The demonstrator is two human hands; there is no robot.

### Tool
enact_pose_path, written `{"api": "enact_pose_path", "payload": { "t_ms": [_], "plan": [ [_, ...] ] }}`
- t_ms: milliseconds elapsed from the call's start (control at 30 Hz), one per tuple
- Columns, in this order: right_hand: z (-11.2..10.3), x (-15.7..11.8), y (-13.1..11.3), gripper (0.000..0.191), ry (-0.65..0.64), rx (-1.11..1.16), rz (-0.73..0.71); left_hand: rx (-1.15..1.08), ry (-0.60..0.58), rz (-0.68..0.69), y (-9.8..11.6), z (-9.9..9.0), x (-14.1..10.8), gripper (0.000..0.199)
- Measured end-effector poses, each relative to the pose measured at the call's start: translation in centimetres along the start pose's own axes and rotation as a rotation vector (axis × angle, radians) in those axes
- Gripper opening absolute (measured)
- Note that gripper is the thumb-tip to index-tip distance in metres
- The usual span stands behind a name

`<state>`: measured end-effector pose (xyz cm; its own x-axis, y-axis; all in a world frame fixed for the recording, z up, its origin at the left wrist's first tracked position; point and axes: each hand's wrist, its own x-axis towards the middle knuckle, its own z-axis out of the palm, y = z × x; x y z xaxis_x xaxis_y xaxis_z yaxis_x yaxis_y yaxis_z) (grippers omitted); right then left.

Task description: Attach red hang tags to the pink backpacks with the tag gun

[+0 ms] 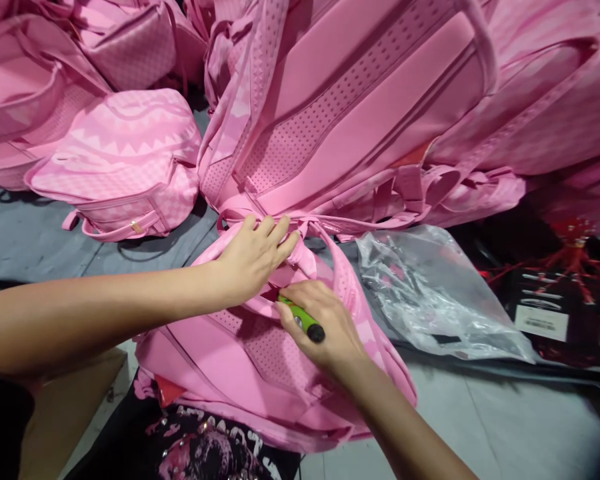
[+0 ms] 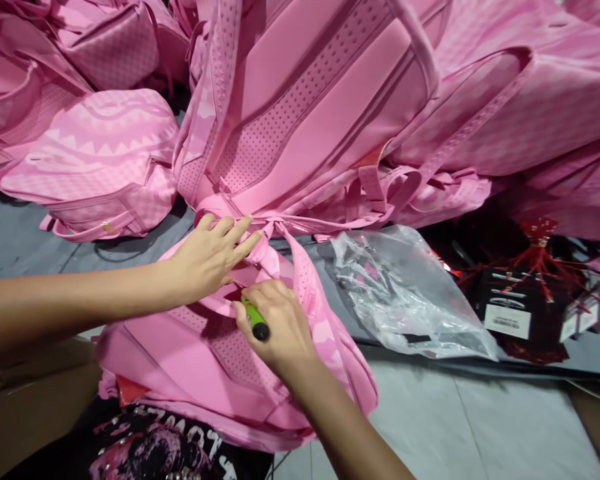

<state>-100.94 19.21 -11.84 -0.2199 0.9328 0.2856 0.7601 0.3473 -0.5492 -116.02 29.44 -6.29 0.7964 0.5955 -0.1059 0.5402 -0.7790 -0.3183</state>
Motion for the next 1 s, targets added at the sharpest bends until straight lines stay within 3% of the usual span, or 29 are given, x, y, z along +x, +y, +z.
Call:
{"api": "enact_pose_path", "payload": {
  "t_ms": [133,467,567,800,1000],
  "plan": [
    [0.3,-1.4,0.9,0.015,0.138,-0.037,-0.003,-0.038,-0.034,0.011,-0.3,-0.3,0.4,0.068],
    [1.5,-1.4,0.6,0.013,0.207,0.198,0.088,-0.101,0.003,-0.026,-0.4,0.7,0.8,0.072],
    [1.4,-1.3,0.5,0.012,0.200,0.211,0.090,-0.109,-0.009,-0.032,-0.4,0.6,1.0,0.070],
    [-0.2,-1.2,-0.2,0.027,0.050,0.064,0.080,-0.122,-0.008,-0.018,-0.4,0.8,1.2,0.065],
    [0.7,-0.4,-1.6,0.023,0.134,0.037,0.136,-0.137,0.045,-0.026,-0.6,1.8,1.4,0.066]
  ]
}}
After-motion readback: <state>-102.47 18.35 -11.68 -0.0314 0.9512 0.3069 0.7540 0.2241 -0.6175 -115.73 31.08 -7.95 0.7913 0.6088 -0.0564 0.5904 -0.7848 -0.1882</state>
